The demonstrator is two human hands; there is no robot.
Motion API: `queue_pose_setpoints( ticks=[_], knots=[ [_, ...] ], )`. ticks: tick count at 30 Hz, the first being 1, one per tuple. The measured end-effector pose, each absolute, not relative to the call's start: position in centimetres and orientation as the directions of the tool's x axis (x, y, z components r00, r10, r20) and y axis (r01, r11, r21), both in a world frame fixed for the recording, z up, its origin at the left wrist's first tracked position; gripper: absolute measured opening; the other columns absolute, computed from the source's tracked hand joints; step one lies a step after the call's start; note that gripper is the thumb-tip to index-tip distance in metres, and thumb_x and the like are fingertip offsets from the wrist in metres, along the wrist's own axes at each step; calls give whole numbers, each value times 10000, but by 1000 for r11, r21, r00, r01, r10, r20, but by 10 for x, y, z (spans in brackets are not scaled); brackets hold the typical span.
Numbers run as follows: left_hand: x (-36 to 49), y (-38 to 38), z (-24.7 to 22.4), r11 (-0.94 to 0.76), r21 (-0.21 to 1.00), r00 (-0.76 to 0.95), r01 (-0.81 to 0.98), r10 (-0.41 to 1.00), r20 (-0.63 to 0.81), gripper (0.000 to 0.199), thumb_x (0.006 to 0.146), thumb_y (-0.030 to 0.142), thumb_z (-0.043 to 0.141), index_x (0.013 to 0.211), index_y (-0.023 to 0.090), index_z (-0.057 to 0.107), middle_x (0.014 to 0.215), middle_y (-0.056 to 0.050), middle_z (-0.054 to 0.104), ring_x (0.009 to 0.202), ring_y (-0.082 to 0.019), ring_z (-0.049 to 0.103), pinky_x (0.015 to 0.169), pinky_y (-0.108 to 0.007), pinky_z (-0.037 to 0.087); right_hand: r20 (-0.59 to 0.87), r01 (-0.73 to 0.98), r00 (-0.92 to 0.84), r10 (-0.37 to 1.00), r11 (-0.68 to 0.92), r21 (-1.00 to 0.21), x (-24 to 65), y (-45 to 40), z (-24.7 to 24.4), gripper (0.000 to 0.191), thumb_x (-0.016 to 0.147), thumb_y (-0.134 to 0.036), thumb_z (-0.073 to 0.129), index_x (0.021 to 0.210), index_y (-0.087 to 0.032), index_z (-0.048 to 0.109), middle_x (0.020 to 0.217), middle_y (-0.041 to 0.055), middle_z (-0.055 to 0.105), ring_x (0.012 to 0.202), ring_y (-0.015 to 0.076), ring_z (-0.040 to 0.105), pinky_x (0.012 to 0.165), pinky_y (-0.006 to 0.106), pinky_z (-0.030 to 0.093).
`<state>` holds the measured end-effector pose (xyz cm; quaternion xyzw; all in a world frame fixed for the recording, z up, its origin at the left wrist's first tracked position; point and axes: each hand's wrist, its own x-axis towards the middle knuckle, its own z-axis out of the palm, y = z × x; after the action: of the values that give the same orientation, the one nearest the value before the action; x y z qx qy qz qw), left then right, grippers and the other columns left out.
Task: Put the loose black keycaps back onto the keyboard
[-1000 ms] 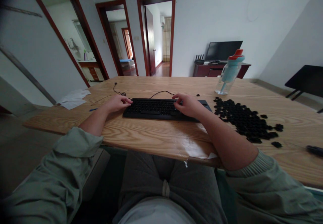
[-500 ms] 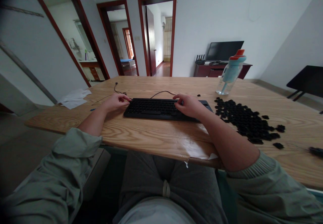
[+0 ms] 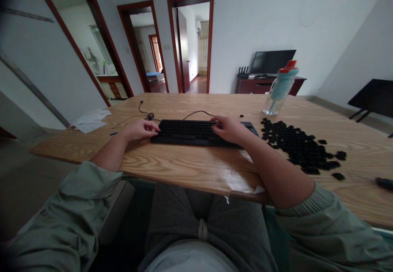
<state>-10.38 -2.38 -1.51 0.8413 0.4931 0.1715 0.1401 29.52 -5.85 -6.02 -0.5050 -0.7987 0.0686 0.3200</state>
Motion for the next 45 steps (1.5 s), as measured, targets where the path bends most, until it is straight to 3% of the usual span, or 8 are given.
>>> queue_pose_setpoints(
  ticks=[9,16,20,28,36,41,45],
  knots=[
    [-99,-25,-16,-492,392,469,777,868,161,406,744,441,662,999,140,758,747,-39,648,657,-130,546,603,-234,397,437,750,-295,850,489,-446,295,-58,-61,316,886,-303,573,1161,-175,661,860,50,690,676,151,583,628,278,418],
    [-101,-29,-16,-544,396,498,740,838,222,354,740,408,643,953,154,766,864,-54,690,693,-128,554,622,-233,413,448,756,-298,843,495,-429,295,-59,-61,310,881,-305,571,1147,-179,668,853,51,690,677,156,585,632,282,419],
    [-108,-35,-16,-562,403,505,722,826,250,320,734,399,637,911,167,768,966,-57,698,810,-149,593,697,-235,439,441,753,-304,844,497,-431,295,-58,-60,317,881,-308,569,1152,-172,666,858,60,694,669,155,588,614,275,422],
    [-104,-43,-12,-480,349,465,805,875,132,393,728,428,641,993,164,763,703,-18,580,642,-126,500,593,-239,370,437,758,-300,848,490,-430,294,-60,-59,321,881,-311,566,1149,-166,665,856,64,693,676,159,585,615,284,430],
    [-106,-41,-14,-483,370,466,794,874,140,378,707,384,615,976,169,770,786,-29,627,647,-120,497,599,-235,381,451,743,-304,839,505,-440,294,-58,-60,297,880,-311,567,1119,-170,674,833,60,693,646,150,580,594,273,422],
    [-101,-44,-12,-545,360,516,757,837,182,320,702,349,601,905,177,778,959,-51,682,776,-141,568,700,-241,434,440,743,-306,844,501,-444,294,-58,-61,296,880,-313,569,1115,-167,673,840,63,693,643,149,576,588,274,417],
    [-105,-41,-14,-506,386,484,771,860,162,330,706,374,616,920,178,773,905,-43,692,739,-140,567,655,-234,425,441,751,-302,845,496,-436,295,-58,-61,288,878,-312,577,1108,-168,676,845,65,692,658,155,579,596,279,418]
  ],
)
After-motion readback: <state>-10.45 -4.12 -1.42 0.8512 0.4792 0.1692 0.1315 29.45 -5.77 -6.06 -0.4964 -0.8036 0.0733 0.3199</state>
